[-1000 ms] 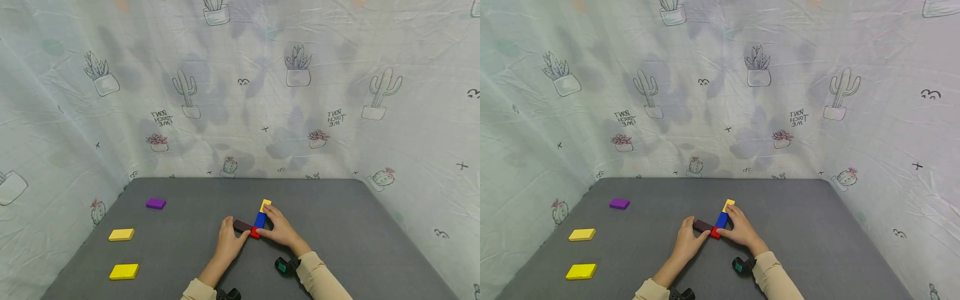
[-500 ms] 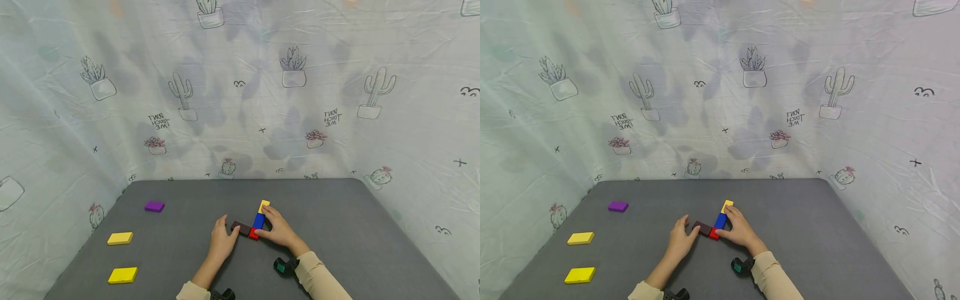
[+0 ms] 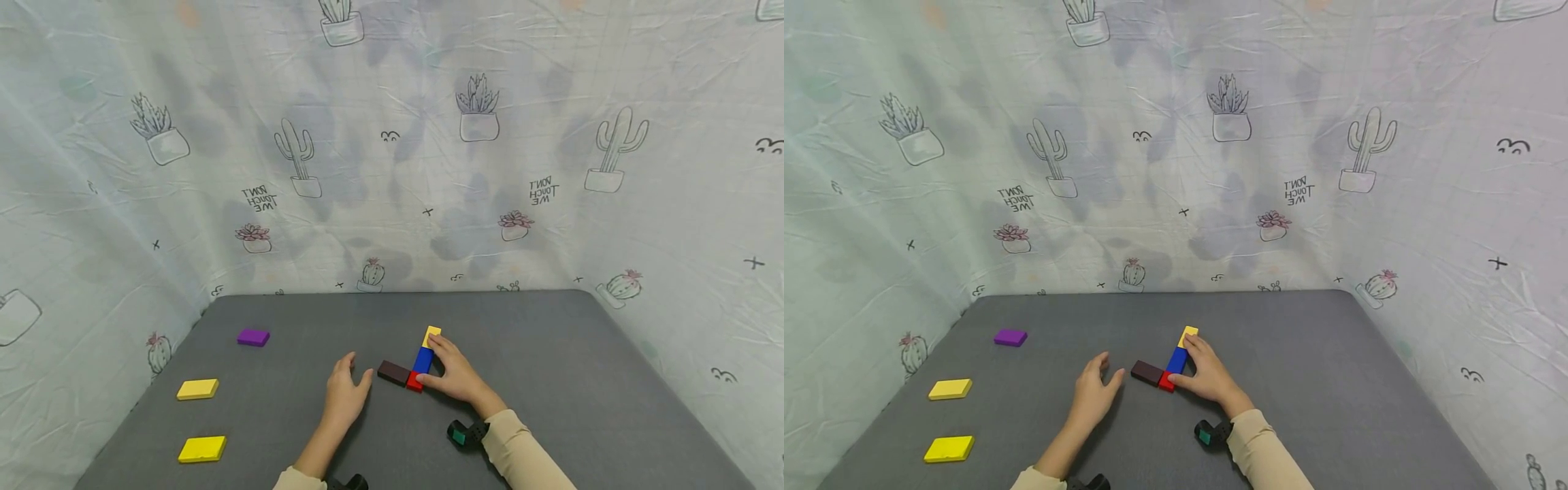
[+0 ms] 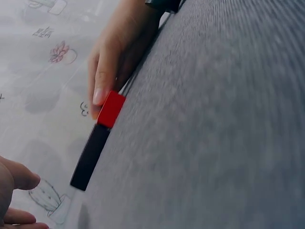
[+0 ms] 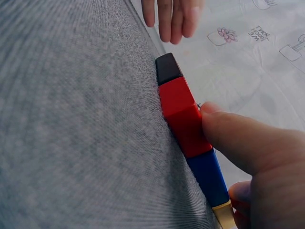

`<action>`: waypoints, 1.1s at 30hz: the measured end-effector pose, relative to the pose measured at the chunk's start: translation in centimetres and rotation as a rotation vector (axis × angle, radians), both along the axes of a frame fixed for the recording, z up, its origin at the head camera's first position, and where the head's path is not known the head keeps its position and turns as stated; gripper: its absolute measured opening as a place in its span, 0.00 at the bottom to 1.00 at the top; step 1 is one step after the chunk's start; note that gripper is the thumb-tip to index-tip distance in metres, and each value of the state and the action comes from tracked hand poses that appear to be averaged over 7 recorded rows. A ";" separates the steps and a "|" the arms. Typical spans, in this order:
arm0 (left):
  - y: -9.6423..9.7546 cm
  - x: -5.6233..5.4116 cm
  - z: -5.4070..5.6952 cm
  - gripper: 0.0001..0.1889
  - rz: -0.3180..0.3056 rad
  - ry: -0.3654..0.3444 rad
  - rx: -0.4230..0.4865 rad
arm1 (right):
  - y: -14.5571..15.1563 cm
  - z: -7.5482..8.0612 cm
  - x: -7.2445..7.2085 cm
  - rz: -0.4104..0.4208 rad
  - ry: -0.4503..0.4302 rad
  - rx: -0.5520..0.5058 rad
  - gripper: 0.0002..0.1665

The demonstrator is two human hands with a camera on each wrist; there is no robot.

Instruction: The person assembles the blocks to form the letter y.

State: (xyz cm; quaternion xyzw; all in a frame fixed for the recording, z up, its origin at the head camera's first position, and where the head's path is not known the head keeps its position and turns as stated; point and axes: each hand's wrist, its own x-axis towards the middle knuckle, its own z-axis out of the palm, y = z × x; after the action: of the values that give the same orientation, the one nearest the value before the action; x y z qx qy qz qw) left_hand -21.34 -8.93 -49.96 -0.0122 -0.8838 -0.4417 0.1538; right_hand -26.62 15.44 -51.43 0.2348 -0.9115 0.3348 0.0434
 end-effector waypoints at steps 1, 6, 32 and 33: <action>-0.3 0.1 0.0 0.28 0.003 0.001 -0.003 | 0.0 0.0 0.0 0.001 0.000 0.002 0.51; -1.5 0.6 0.0 0.28 0.027 -0.008 -0.022 | 0.1 0.1 0.2 0.007 -0.010 -0.001 0.51; -11.1 5.1 1.2 0.32 0.239 -0.176 -0.156 | 0.0 0.0 0.0 0.008 0.002 -0.005 0.51; -11.4 5.3 1.3 0.32 0.254 -0.181 -0.161 | 0.0 0.0 0.0 0.007 0.006 -0.006 0.51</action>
State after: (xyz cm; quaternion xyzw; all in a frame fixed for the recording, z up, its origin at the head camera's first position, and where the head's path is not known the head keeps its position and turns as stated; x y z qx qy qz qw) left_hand -16.06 -20.29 -48.70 0.1269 -0.9210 -0.3459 0.1268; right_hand -26.58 15.47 -51.48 0.2388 -0.9096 0.3369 0.0454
